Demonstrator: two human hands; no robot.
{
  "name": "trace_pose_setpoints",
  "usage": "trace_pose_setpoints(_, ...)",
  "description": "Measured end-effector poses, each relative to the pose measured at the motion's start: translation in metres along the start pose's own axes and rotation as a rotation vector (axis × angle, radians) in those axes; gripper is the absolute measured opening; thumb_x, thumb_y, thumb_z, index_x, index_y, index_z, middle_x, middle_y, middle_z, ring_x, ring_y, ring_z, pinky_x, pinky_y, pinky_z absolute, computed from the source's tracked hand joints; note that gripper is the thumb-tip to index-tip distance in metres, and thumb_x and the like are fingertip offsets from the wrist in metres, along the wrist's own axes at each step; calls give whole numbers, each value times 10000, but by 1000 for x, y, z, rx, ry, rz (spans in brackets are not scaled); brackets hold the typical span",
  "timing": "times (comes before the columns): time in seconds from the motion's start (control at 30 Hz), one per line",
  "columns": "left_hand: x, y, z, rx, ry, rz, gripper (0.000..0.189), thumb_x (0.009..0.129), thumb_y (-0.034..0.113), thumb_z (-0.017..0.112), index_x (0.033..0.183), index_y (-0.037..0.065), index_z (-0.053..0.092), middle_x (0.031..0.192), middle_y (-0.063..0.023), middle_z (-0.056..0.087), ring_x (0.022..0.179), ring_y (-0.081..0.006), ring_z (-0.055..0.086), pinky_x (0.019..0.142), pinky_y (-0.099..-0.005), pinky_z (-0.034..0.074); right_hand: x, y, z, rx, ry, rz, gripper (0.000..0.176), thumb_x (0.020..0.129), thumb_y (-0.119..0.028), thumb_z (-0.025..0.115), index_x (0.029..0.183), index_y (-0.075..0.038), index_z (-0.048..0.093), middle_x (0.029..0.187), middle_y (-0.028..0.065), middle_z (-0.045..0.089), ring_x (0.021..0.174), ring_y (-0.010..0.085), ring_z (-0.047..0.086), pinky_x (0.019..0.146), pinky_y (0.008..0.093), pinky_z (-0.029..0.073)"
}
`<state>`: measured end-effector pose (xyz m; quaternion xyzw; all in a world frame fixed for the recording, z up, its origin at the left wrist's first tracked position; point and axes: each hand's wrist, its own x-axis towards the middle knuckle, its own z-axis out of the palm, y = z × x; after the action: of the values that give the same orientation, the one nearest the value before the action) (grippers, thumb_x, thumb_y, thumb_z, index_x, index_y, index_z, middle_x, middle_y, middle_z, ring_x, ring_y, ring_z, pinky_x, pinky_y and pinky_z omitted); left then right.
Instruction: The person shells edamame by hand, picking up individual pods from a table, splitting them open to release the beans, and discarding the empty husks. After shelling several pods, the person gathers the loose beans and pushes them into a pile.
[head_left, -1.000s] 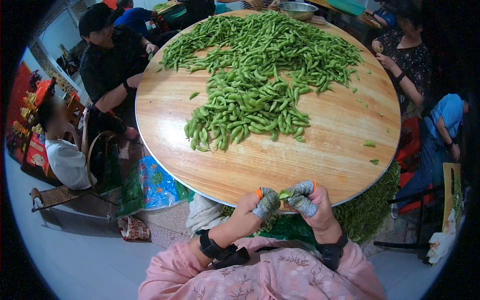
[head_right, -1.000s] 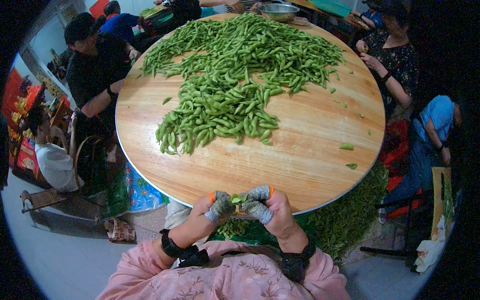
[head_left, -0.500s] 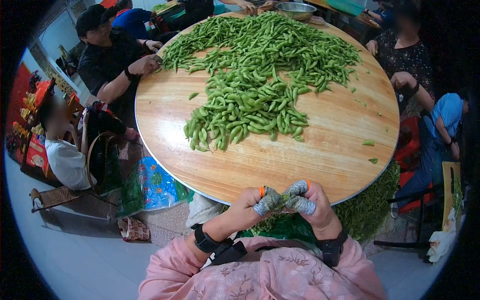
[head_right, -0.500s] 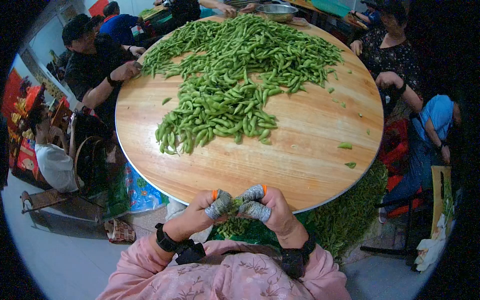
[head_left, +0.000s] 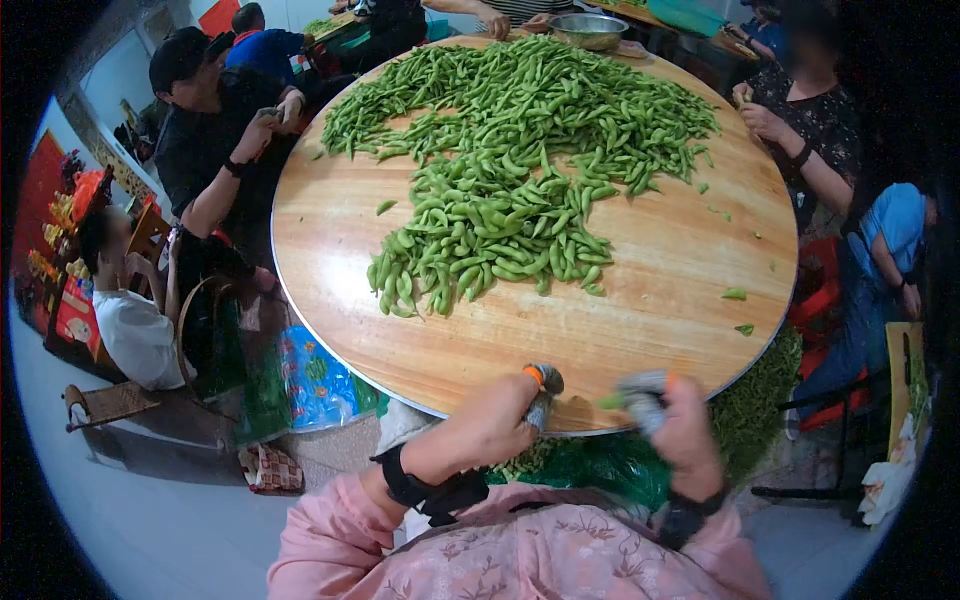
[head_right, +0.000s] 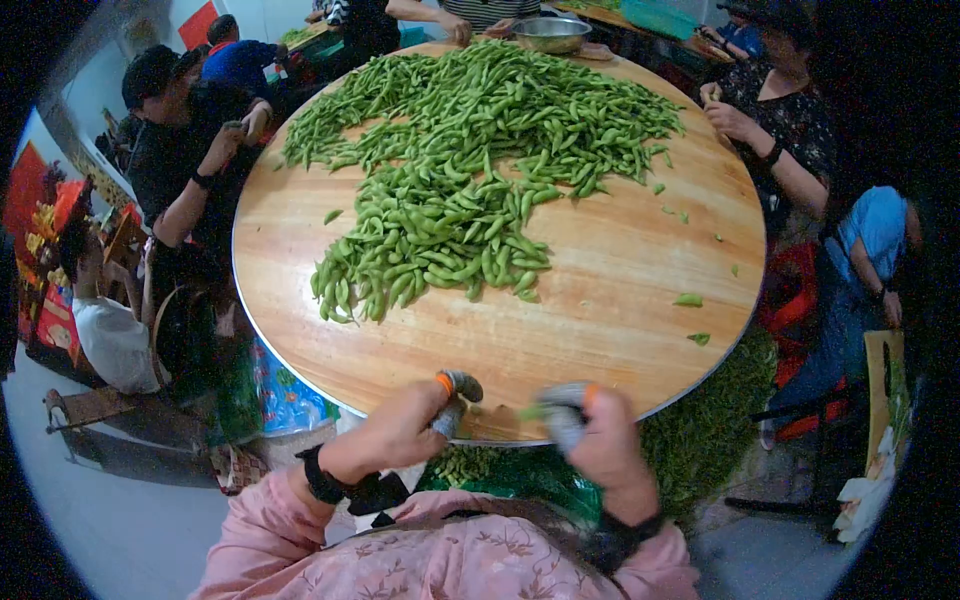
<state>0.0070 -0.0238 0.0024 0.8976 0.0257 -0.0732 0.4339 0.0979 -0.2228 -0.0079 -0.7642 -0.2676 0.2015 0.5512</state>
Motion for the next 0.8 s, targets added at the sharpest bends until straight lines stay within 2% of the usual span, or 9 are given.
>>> trace_pose_setpoints(0.03, 9, 0, -2, 50, 130, 103, 186, 709, 33, 467, 883, -1, 523, 722, -206, 543, 700, -342, 543, 602, -355, 426, -5, 5, -24, -89, 51, 37, 200, 723, -2, 527, 916, 2, 576, 751, 48, 600, 687, 117, 548, 631, 242, 437)
trace_pose_setpoints(0.1, 34, 7, -14, 156, 191, 127, 160, 706, 59, 487, 848, 3, 535, 705, -200, 551, 680, -356, 542, 577, -382, 424, -15, 10, -68, -468, 251, -48, 280, 709, -1, 514, 986, 12, 552, 697, 88, 587, 628, 148, 539, 609, 272, 438)
trace_pose_setpoints(0.17, 62, 15, -21, 262, 253, 157, 141, 703, 86, 507, 812, 6, 547, 689, -193, 559, 660, -371, 541, 551, -408, 421, -31, 17, -100, -586, 396, 19, 358, 698, -9, 538, 1054, 7, 509, 712, 96, 556, 633, 156, 508, 603, 290, 414)
trace_pose_setpoints(0.3, 122, 16, -18, 581, 261, 170, 87, 691, 75, 495, 702, -4, 528, 622, -199, 545, 611, -355, 547, 535, -413, 427, -45, 10, -105, -405, 544, 255, 319, 711, -3, 546, 1030, 1, 522, 839, 52, 552, 719, 136, 495, 663, 258, 407)
trace_pose_setpoints(0.4, 145, 6, -8, 698, 263, 204, 86, 668, 78, 511, 697, -1, 530, 620, -190, 550, 605, -345, 553, 525, -407, 431, -43, 38, -99, -293, 514, 69, 305, 718, -12, 552, 1021, 6, 526, 855, 53, 561, 749, 124, 496, 707, 247, 405)
trace_pose_setpoints(0.57, 135, 9, -4, 691, 193, 128, 114, 659, 78, 511, 738, 2, 541, 627, -187, 549, 623, -350, 550, 529, -405, 433, -26, 34, -61, -121, 409, 100, 300, 722, 0, 550, 1021, 12, 528, 839, 60, 573, 774, 112, 510, 721, 238, 411)
trace_pose_setpoints(0.67, 101, 5, -7, 524, 136, 81, 137, 728, 48, 496, 842, -9, 547, 688, -140, 587, 650, -260, 578, 566, -331, 448, -11, 23, -32, 79, 165, 107, 314, 727, -1, 552, 1039, 5, 521, 839, 44, 570, 773, 88, 511, 713, 223, 408)
trace_pose_setpoints(0.73, 81, 0, 0, -405, 265, 158, 178, 804, 65, 493, 961, -8, 530, 809, -56, 586, 730, -127, 543, 653, -250, 433, -2, 18, -13, 290, -4, 65, 318, 733, -12, 563, 1046, 7, 511, 827, 29, 569, 757, 68, 511, 707, 209, 411)
trace_pose_setpoints(0.8, 55, 7, 5, -589, 259, 124, 196, 812, 70, 501, 992, -5, 516, 861, -40, 571, 778, -103, 519, 688, -237, 422, 7, 11, 6, 417, -73, 79, 317, 735, -11, 564, 1046, 9, 507, 821, 27, 571, 754, 66, 512, 704, 211, 414)
